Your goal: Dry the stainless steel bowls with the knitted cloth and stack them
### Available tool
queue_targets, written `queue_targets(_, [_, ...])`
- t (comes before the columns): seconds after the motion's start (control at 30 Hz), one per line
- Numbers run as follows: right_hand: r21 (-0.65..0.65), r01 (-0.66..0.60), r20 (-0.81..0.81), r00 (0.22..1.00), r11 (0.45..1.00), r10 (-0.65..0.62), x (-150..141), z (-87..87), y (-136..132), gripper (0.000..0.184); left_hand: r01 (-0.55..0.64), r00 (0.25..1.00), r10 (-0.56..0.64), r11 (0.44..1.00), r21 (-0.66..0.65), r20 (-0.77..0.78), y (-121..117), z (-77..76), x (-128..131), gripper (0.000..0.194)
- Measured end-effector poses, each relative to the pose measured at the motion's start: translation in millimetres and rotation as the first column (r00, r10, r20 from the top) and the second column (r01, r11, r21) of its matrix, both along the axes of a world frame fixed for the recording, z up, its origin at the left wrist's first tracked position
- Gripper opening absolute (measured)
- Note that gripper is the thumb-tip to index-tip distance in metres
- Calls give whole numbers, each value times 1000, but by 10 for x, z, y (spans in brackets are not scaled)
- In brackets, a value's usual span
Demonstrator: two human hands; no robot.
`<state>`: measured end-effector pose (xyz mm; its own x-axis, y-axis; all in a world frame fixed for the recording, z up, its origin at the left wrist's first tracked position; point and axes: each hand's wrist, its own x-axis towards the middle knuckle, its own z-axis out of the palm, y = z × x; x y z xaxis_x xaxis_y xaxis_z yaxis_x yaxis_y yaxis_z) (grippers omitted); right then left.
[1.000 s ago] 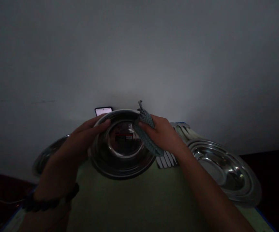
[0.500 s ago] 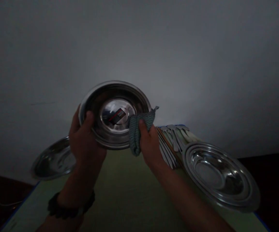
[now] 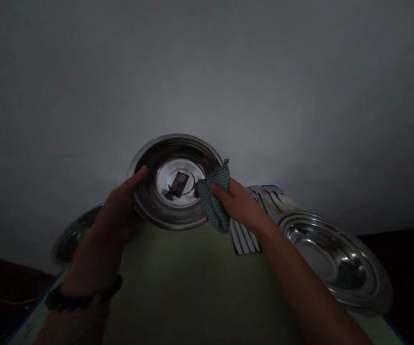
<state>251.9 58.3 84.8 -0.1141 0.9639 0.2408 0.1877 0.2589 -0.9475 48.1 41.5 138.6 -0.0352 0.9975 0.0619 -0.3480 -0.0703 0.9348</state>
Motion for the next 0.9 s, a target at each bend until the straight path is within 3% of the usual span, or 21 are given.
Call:
queue_targets(0.1, [60, 75, 265, 960, 995, -88, 107, 59, 10, 34, -4, 1000, 4, 1000, 20, 9, 47, -99, 72, 29])
queue_targets(0.2, [185, 233, 354, 890, 955, -285, 168, 114, 22, 39, -49, 996, 47, 999, 15, 75, 119, -242, 186, 28])
queue_targets(0.3, [238, 375, 175, 891, 896, -419, 206, 127, 51, 42, -27, 983, 41, 996, -83, 179, 182, -360, 269, 24])
queue_targets(0.4, [135, 428, -190, 896, 894, -401, 233, 124, 102, 40, -4, 973, 54, 976, -220, 223, 229, -413, 262, 22])
queue_targets(0.5, [-6, 213, -491, 850, 977, -188, 234, 147, 142, 37, 3, 982, 53, 957, -291, 183, 257, -397, 163, 21])
queue_targets(0.6, [-70, -14, -661, 750, 997, -36, 201, 198, 137, 33, 1, 992, 34, 960, -280, 119, 247, -305, 8, 18])
queue_targets(0.77, [-164, -159, -807, 589, 974, -40, 159, 244, 81, 35, -62, 997, 57, 993, -105, -47, 141, -128, -223, 33])
queue_targets(0.9, [-183, -297, -857, 515, 937, -4, 204, 184, 106, 30, -40, 982, 36, 999, -17, -184, 104, -111, -289, 42])
